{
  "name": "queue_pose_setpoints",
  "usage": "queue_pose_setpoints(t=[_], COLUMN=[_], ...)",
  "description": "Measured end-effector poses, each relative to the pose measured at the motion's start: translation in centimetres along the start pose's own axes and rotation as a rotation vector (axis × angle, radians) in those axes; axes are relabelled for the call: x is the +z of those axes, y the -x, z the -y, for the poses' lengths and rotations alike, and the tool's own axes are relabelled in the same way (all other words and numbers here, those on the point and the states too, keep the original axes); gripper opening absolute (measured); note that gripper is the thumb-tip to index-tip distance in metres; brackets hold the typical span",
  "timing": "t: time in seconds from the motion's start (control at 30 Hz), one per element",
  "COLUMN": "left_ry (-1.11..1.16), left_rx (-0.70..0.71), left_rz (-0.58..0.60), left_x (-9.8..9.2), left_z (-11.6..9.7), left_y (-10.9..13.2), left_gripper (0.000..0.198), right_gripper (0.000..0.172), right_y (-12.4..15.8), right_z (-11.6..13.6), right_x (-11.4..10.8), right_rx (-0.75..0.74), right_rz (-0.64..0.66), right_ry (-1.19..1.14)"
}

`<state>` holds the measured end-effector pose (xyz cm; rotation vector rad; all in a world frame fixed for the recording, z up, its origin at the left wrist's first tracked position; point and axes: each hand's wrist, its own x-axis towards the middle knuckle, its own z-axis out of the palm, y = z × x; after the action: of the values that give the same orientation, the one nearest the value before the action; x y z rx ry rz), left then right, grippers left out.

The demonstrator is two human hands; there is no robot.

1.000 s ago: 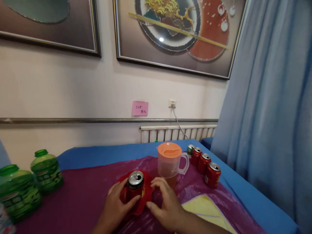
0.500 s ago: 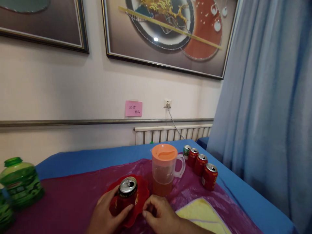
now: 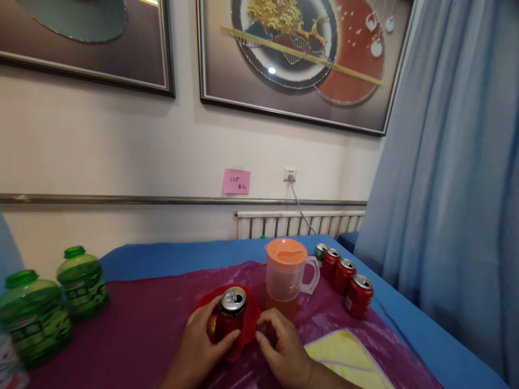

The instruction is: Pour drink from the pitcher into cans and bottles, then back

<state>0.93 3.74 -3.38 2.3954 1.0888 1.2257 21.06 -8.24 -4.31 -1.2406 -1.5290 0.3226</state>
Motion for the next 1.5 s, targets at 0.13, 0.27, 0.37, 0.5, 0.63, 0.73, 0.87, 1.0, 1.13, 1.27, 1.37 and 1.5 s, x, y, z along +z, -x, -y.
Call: queue_pose_setpoints(t=[0.13,0.27,0.37,0.5,0.63,0.73,0.87,1.0,1.13,1.27,1.37,1.5], left_ry=[0.013,-0.006,-0.010,0.022,0.043,0.057,0.100,0.137,0.140,0.122,0.116,0.091], left_rx=[0.022,0.001,-0.018,-0.014,-0.032,-0.048,-0.043,-0.055,-0.063,-0.038,-0.006,0.054], left_rz=[-0.001,0.017,0.027,0.045,0.066,0.091,0.143,0.195,0.219,0.219,0.208,0.184], left_x=[-0.1,-0.5,-1.1,-1.5,-1.4,-1.2,-1.2,-1.5,-1.6,-1.6,-1.6,-1.3], left_z=[-0.2,-0.7,-1.4,-2.1,-2.3,-2.2,-2.5,-3.2,-3.4,-3.4,-3.1,-2.1], left_y=[0.1,0.2,0.2,0.2,0.5,0.8,1.0,0.9,0.8,0.8,0.8,0.7], left_gripper=[0.067,0.065,0.064,0.061,0.059,0.061,0.067,0.068,0.064,0.065,0.071,0.084], right_gripper=[0.035,0.063,0.073,0.081,0.080,0.074,0.073,0.073,0.067,0.066,0.065,0.064], right_y=[0.6,0.8,0.0,-1.7,-2.3,-1.8,-1.3,-1.4,-1.6,-1.6,-1.9,-2.9], right_z=[0.3,0.6,1.0,1.3,0.8,0.4,0.6,1.2,1.4,1.2,1.3,2.4], right_x=[0.4,1.8,3.3,5.2,6.1,5.9,5.0,4.6,4.5,4.6,4.6,3.8], right_rx=[-0.036,0.034,0.176,0.286,0.269,0.211,0.192,0.193,0.167,0.162,0.186,0.200], right_rz=[-0.049,-0.126,-0.143,-0.090,-0.076,-0.086,-0.091,-0.092,-0.120,-0.143,-0.144,-0.177], right_ry=[-0.045,-0.070,-0.132,-0.264,-0.369,-0.369,-0.319,-0.311,-0.307,-0.291,-0.278,-0.239])
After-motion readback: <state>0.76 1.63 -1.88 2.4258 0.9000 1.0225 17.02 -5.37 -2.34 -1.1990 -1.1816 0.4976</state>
